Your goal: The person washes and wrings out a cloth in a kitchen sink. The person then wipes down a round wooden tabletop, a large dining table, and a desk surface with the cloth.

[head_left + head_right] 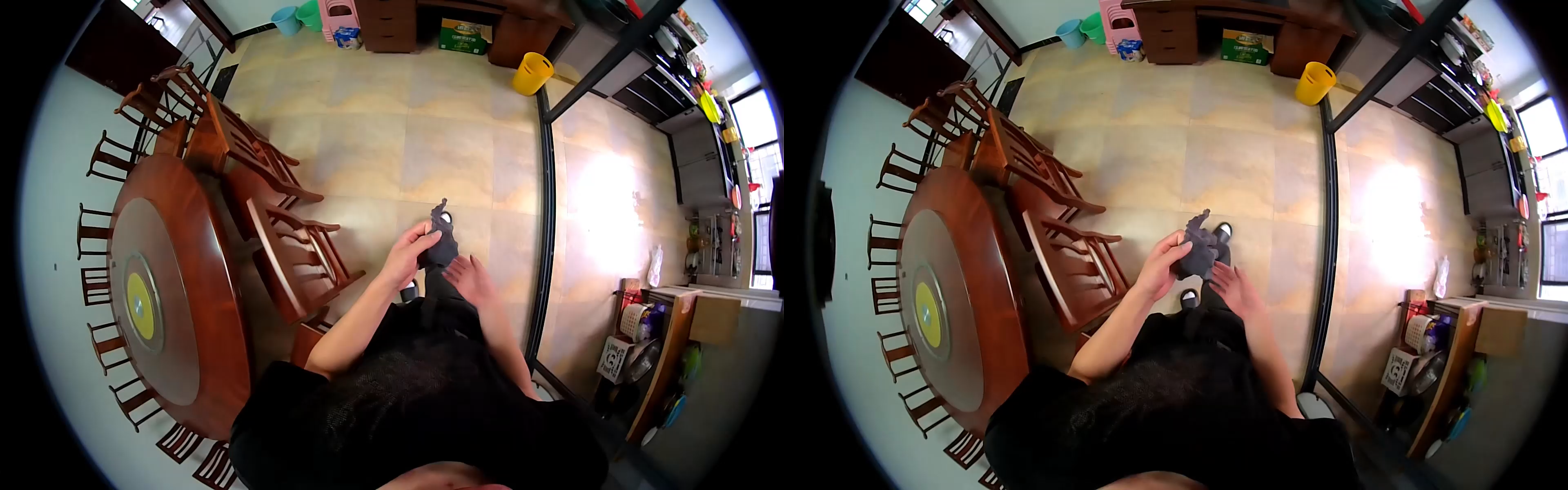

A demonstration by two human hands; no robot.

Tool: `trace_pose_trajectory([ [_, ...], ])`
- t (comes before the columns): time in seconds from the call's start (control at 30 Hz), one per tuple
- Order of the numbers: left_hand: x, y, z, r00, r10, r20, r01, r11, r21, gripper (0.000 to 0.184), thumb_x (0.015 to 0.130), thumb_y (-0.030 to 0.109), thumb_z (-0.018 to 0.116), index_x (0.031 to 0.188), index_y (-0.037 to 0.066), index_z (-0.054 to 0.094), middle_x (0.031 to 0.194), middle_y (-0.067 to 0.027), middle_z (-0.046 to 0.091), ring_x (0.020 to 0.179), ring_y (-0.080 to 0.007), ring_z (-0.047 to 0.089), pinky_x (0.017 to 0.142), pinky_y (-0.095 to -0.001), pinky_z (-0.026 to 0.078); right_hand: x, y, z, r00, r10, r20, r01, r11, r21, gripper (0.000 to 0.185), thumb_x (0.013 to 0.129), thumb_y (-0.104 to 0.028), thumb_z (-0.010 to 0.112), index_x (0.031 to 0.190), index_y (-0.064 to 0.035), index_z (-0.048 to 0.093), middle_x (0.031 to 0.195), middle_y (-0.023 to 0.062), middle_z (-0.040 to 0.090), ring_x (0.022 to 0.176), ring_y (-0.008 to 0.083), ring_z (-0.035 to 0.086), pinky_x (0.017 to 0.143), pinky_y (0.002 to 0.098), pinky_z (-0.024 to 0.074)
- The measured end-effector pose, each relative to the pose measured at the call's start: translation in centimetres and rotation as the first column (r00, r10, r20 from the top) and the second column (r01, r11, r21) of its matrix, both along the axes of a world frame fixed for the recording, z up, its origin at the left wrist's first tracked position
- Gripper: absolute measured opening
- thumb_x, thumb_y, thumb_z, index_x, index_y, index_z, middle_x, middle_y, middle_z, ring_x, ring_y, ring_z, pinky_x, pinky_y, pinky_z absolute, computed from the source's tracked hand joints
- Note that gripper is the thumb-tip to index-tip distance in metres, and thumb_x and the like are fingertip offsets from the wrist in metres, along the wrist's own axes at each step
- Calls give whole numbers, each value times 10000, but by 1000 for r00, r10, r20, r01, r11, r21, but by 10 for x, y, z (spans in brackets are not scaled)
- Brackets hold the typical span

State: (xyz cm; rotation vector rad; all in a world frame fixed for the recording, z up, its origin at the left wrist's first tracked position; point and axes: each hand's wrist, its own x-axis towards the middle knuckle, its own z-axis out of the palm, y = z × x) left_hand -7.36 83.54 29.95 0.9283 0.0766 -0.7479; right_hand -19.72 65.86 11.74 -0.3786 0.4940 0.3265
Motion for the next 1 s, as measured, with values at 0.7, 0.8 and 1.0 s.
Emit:
trace_pose_trajectory([
  [0.7, 498, -39, -42, 968, 247, -39, -250, 963, -103, 81, 912, 125, 559, 902, 48, 536, 978, -108, 619, 901, -192, 606, 828, -332, 496, 578, -73, 1, 446, 892, 77, -845, 448, -293, 369, 1013, -280, 398, 1155, 23, 552, 992, 166, 678, 856, 290, 690, 837, 386, 542],
  [0.8, 579, -34, -50, 995, 83, -52, -85, 996, -40, 98, 912, 130, 556, 941, 37, 547, 968, -93, 621, 911, -176, 601, 809, -325, 493, 639, -58, 0, 549, 836, 17, -826, 546, -142, 411, 1003, -304, 434, 1196, 43, 542, 1021, 187, 669, 939, 279, 672, 825, 375, 548],
  [1.0, 751, -34, -28, 952, -218, 216, 215, 976, 39, 131, 918, 128, 564, 803, 80, 525, 854, 5, 571, 797, -82, 533, 716, -249, 437, 774, -43, 30, 789, 562, 248, -534, 827, -174, 467, 806, -169, 713, 1208, 17, 567, 1085, 148, 660, 1037, 262, 636, 884, 354, 511],
])
